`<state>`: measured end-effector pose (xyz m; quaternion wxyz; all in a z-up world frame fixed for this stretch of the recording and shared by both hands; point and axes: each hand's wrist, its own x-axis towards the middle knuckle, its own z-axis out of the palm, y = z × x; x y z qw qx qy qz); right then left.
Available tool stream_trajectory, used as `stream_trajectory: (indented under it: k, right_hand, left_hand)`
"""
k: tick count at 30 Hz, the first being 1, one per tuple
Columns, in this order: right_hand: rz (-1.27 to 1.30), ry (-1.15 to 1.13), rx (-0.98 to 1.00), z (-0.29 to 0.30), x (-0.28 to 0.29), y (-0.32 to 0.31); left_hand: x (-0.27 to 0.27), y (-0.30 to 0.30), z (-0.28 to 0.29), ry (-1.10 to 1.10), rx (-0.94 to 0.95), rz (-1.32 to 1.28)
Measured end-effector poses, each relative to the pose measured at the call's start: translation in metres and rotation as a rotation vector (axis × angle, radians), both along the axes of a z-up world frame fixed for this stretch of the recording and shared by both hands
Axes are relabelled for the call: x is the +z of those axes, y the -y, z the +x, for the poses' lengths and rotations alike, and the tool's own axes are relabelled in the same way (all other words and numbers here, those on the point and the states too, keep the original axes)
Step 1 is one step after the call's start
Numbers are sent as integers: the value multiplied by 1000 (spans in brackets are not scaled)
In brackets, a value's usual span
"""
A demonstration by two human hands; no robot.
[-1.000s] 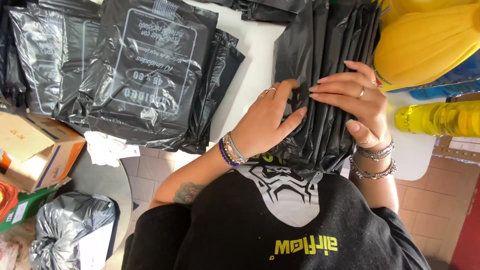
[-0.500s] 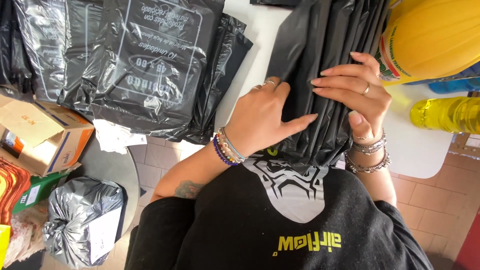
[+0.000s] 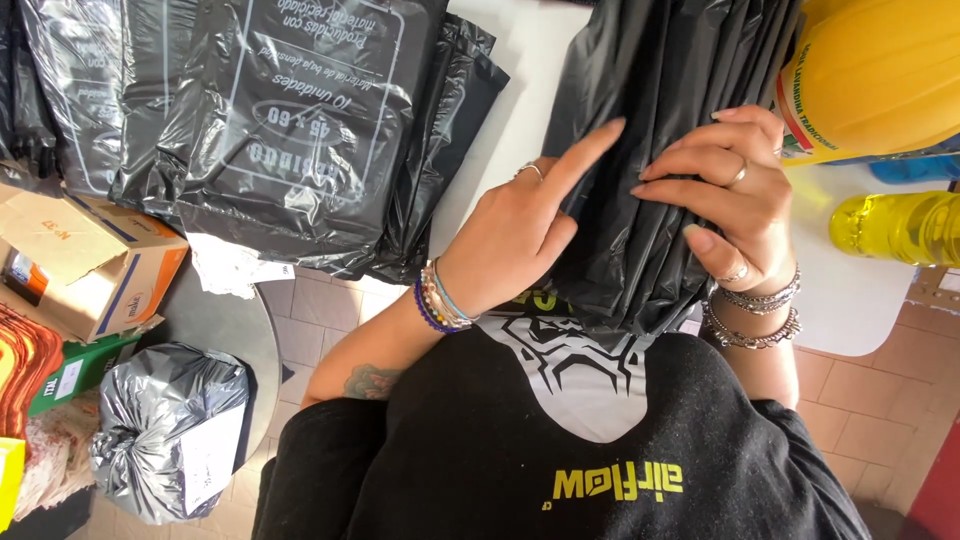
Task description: The person is counting and organizing several packs of black trash bags on a counter.
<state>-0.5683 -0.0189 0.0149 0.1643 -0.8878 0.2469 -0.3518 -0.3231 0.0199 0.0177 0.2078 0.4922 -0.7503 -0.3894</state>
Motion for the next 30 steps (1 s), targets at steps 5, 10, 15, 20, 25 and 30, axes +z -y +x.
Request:
stream_trajectory:
  k: [5, 10, 15, 20, 25, 30]
  right_hand:
    - [13, 128, -67, 9, -5, -6]
    - [-17, 274, -129, 10, -11, -10]
    - [-46, 337, -165, 6, -20, -12]
    - [-123, 430, -161, 3, -32, -10]
    - [-160, 487, -146, 4, -39, -8]
    - [-156, 521, -161, 6, -43, -9]
  left_hand:
    - [-3, -6, -21, 51, 90, -158]
    - [-2, -13, -20, 105, 150, -259]
    - [-9, -16, -12, 159, 97, -247]
    - [4, -16, -26, 169, 150, -286]
    - [5, -18, -26, 257, 152, -369]
    - [10, -19, -22, 218, 118, -261]
